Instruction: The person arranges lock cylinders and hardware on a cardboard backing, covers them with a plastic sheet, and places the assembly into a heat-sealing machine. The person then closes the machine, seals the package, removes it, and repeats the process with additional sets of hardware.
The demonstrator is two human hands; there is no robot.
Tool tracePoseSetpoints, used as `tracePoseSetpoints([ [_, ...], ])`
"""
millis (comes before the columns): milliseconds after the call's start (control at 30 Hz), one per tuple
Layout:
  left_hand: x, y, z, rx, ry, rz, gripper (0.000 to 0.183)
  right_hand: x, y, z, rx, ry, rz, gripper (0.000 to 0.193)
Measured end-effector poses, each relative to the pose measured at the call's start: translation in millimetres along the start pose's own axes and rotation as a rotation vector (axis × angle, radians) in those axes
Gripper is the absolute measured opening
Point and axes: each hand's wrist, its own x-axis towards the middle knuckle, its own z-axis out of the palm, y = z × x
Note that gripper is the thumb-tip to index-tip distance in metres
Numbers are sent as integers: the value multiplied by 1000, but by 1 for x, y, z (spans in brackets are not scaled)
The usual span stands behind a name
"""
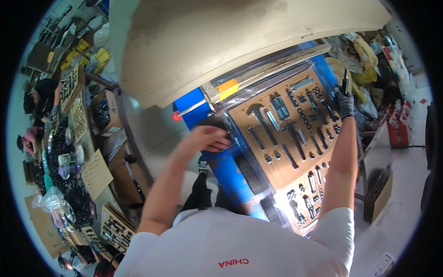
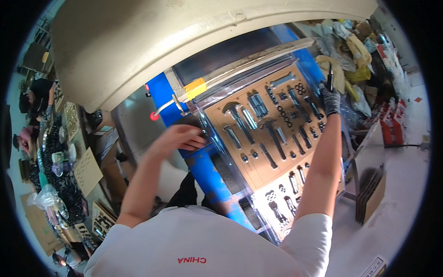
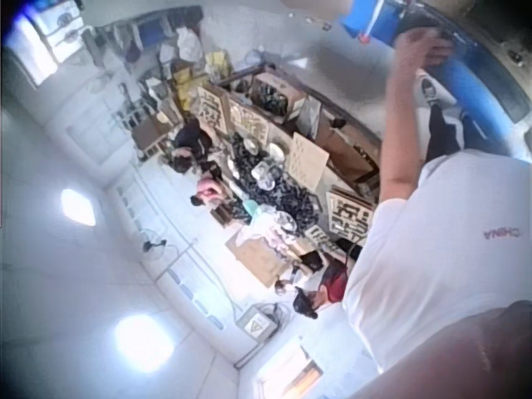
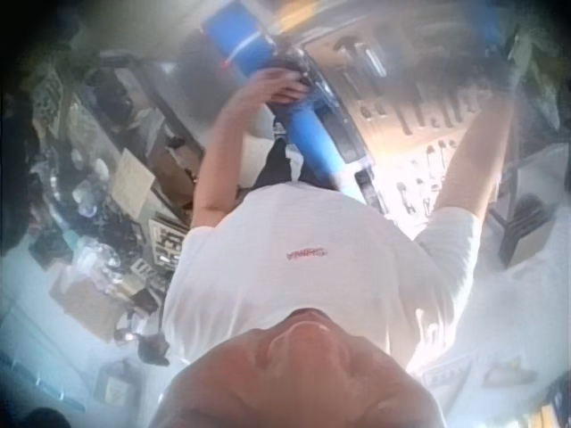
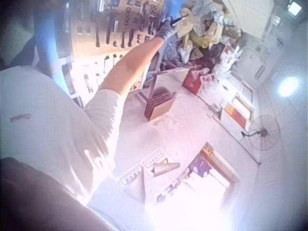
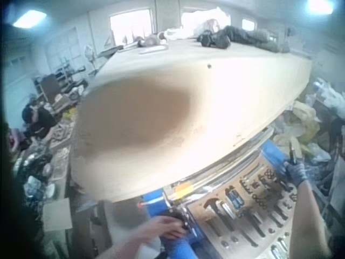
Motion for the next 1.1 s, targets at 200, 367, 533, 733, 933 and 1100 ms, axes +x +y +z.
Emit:
tracePoseSetpoints([
  [200, -32, 77, -94, -488, 664, 682, 41, -120, -151, 56, 74, 81, -370, 39],
  [367, -41, 62, -56, 181, 795, 996, 47, -212, -222, 177, -596, -154, -382, 52],
  [533, -1, 72, -79, 782, 990, 525, 37, -221, -198, 209, -725, -140, -225, 55],
  [733, 35, 69, -100, 873, 1102, 400, 47, -250, -234, 156, -591, -593, -995, 41],
  [933, 27, 62, -96, 800, 1106, 482, 45, -276, -251, 156, -1113, -731, -1097, 36],
  [1100, 36, 58, -99, 653, 1106, 527, 43, -259, -227, 177, -898, -714, -1137, 39],
])
